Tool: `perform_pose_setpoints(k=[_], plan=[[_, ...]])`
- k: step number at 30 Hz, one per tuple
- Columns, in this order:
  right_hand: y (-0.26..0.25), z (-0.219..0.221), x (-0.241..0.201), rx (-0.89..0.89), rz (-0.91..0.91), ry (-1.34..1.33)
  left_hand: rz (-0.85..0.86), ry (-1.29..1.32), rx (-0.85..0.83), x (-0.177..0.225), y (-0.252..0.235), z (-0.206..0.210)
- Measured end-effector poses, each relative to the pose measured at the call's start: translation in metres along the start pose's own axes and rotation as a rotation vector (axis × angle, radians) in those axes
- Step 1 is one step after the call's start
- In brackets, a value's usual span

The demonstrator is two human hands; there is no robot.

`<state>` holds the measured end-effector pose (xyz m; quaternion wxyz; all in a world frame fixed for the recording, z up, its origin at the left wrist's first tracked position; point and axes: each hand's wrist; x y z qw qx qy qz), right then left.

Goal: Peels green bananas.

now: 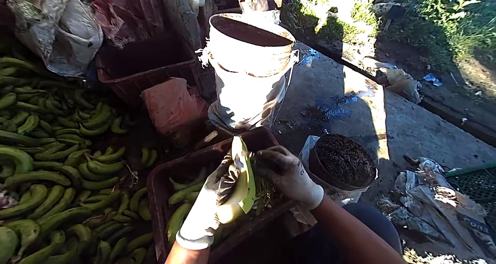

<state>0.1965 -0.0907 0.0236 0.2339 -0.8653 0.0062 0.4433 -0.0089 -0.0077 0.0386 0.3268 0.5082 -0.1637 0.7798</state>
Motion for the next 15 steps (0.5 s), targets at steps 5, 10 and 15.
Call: perform_pose_setpoints(k=[5, 10, 15], plan=[[-0.027, -0.017, 0.030, 0.185, 0.364, 0.059, -0.211, 0.051, -0.107, -0.022, -0.004, -0.006], [0.006, -0.003, -0.010, 0.142, 0.262, 0.032, -0.007, 0.365, 0.134, -0.027, -0.018, -0.007], [0.037, 0.028, -0.026, -0.008, 0.120, 0.118, 0.127, 0.511, 0.390, -0.023, -0.025, -0.012]])
Point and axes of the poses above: each hand's wrist, its own y-axis away from the middle knuckle, its own z-axis out of the palm, x = y × z, and after that the axes turned 1 degree about -y, right-handed
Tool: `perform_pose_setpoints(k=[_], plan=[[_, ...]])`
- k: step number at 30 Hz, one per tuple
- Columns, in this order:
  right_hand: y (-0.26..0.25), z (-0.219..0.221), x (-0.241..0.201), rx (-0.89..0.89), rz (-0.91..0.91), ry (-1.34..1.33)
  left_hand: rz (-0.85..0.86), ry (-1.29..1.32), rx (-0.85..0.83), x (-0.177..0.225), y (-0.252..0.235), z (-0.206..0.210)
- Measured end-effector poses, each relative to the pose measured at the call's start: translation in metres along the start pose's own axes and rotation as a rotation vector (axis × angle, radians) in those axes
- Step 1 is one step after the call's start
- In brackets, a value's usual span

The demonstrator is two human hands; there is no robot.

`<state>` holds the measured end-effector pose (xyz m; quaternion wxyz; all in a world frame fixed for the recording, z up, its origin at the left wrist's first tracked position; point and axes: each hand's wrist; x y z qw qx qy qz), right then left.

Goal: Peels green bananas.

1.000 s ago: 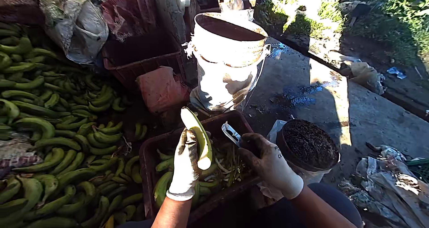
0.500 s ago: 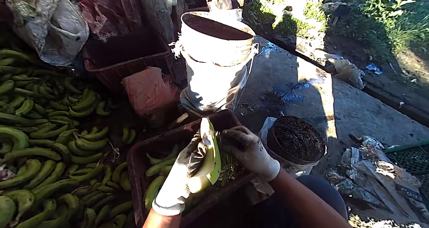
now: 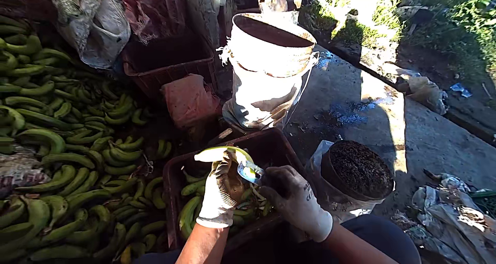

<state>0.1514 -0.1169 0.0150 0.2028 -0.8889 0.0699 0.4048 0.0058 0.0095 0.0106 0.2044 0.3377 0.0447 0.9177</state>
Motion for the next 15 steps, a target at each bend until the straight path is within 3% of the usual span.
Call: perform_pose_setpoints(k=[4, 8, 12, 15], plan=[[-0.007, 0.003, 0.006, 0.002, -0.092, 0.034, 0.070, -0.080, 0.031, 0.004, 0.002, 0.001], [-0.023, -0.011, 0.021, -0.035, -0.139, -0.028, 0.012, -0.193, -0.274, 0.010, 0.011, 0.000], [-0.045, -0.028, 0.040, -0.169, -0.069, -0.113, -0.300, -0.399, -0.555, 0.023, 0.021, 0.001], [-0.064, -0.033, 0.062, -0.310, 0.113, -0.071, -0.491, -0.383, -0.541, 0.014, 0.012, -0.004]])
Point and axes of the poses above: each hand's wrist, its own y-axis away from the middle knuckle, its own z-axis out of the palm, x = y × z, and after that the axes turned 1 degree about -y, right-handed
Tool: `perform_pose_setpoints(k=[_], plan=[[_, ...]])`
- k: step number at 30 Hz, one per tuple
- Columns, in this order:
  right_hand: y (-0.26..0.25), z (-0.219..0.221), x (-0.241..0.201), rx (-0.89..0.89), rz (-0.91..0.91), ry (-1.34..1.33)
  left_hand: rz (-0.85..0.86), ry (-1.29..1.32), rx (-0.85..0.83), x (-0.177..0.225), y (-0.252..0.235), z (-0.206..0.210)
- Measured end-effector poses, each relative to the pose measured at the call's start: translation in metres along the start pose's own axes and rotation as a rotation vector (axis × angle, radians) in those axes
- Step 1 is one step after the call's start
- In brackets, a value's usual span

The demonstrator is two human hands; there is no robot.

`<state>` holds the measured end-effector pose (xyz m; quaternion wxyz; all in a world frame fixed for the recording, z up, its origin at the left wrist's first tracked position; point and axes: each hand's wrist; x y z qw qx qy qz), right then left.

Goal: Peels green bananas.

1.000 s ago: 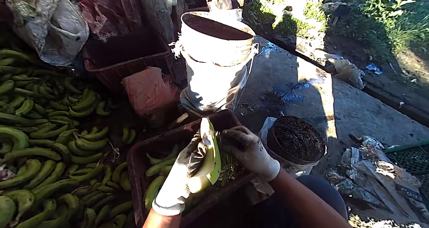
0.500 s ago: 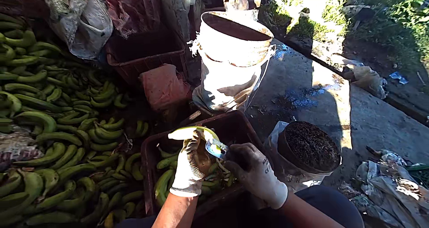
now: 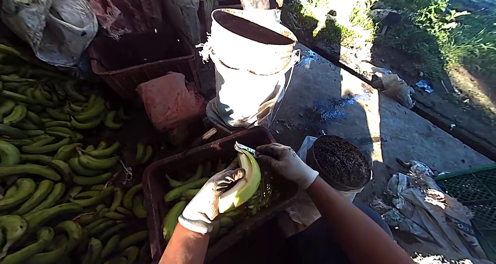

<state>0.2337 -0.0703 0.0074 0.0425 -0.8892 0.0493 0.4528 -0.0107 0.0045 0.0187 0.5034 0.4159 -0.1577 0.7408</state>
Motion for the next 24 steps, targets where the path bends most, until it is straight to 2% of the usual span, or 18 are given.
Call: perform_pose_setpoints(k=[3, 7, 9, 11, 12, 14, 16, 18, 20, 22, 24], plan=[[-0.005, -0.005, 0.004, -0.032, 0.099, 0.003, -0.045, 0.025, 0.011, -0.009, -0.011, -0.004], [0.001, -0.009, 0.004, 0.008, 0.018, 0.017, -0.048, 0.088, -0.114, -0.008, -0.009, -0.003], [-0.003, -0.012, 0.026, 0.051, 0.148, 0.136, -0.057, 0.078, -0.120, -0.012, -0.007, 0.000], [-0.006, -0.022, 0.041, 0.153, 0.262, 0.167, -0.037, -0.077, -0.018, -0.009, -0.008, 0.007], [-0.003, -0.026, 0.037, 0.217, 0.253, 0.135, -0.020, -0.202, 0.063, -0.007, -0.008, 0.010], [0.007, -0.028, 0.012, 0.274, 0.129, 0.100, -0.014, -0.472, 0.195, -0.004, -0.014, 0.010], [0.017, -0.023, -0.014, 0.214, 0.017, 0.144, 0.004, -0.573, 0.288, -0.003, -0.020, 0.008], [0.023, -0.016, -0.019, 0.119, 0.069, 0.281, 0.123, -0.450, 0.351, -0.006, -0.021, 0.008], [0.025, -0.006, -0.013, 0.151, 0.125, 0.366, 0.256, -0.185, 0.402, -0.010, -0.023, 0.007], [0.028, 0.007, -0.012, 0.296, 0.036, 0.276, 0.330, 0.153, 0.409, -0.009, -0.025, 0.007], [0.032, 0.021, -0.019, 0.341, -0.100, 0.174, 0.375, 0.397, 0.380, -0.005, -0.023, 0.007]])
Point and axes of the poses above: each hand's wrist, its own y-axis away from the middle knuckle, its own z-axis out of the palm, x = y × z, and after that the axes turned 1 degree about -y, right-handed
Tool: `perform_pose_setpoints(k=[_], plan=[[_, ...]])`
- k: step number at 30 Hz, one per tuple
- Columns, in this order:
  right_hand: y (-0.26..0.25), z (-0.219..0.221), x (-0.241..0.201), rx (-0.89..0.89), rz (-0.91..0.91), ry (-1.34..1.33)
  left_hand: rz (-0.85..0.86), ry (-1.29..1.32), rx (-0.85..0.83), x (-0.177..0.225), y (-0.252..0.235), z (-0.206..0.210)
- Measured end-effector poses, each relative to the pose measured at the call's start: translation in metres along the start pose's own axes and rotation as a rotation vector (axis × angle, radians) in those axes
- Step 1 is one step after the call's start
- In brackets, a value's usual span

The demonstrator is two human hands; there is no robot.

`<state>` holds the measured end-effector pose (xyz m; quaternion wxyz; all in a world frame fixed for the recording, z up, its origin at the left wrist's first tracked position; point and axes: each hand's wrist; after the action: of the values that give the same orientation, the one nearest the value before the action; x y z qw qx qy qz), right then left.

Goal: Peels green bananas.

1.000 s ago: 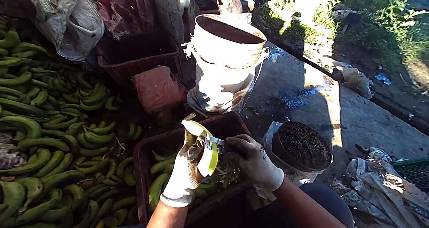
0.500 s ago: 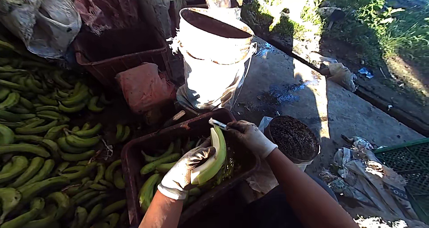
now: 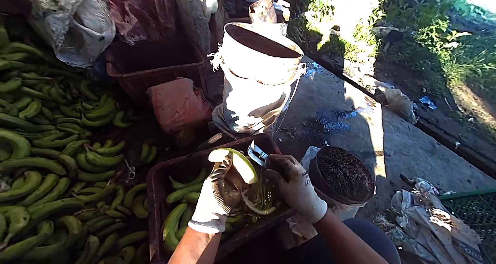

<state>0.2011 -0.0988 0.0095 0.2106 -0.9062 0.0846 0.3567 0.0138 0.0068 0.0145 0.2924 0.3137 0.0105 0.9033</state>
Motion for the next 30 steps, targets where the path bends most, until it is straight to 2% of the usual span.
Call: perform_pose_setpoints(k=[2, 6, 11, 15, 18, 21, 23, 25, 27, 28, 30], plan=[[0.008, 0.011, -0.008, 0.001, -0.103, -0.031, 0.031, 0.126, -0.004, 0.003, -0.001, -0.003], [0.010, 0.022, -0.012, 0.019, -0.196, 0.017, 0.046, 0.177, -0.017, 0.008, 0.000, -0.012], [0.006, 0.012, -0.007, -0.011, -0.300, 0.029, -0.048, -0.024, 0.018, 0.019, 0.004, -0.001], [0.004, 0.007, -0.006, -0.012, -0.312, 0.037, -0.121, -0.166, -0.141, 0.024, 0.012, -0.004], [-0.004, -0.001, -0.004, -0.031, -0.252, -0.005, -0.171, -0.334, -0.274, 0.023, 0.025, 0.001], [-0.015, -0.012, 0.001, -0.140, -0.146, -0.069, -0.216, -0.455, -0.360, 0.022, 0.029, 0.006], [-0.027, -0.014, 0.014, -0.292, 0.019, -0.006, -0.254, -0.520, -0.409, 0.018, 0.027, 0.002], [-0.039, -0.011, 0.041, -0.443, 0.268, 0.159, -0.290, -0.589, -0.417, 0.008, 0.022, -0.001], [-0.044, -0.010, 0.062, -0.397, 0.437, 0.187, -0.252, -0.623, -0.335, -0.001, 0.015, -0.004], [-0.043, -0.013, 0.063, -0.329, 0.456, 0.167, -0.222, -0.623, -0.284, -0.003, 0.012, -0.006], [-0.039, -0.020, 0.046, -0.208, 0.355, 0.112, -0.134, -0.555, -0.157, -0.005, 0.005, -0.008]])
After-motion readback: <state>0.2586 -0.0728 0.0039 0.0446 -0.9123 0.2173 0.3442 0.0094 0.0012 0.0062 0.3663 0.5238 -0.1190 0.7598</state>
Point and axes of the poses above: each hand's wrist, its own y-axis away from the middle knuckle, its own z-axis out of the palm, x = y × z, and after that the axes turned 1 degree about -y, right-handed
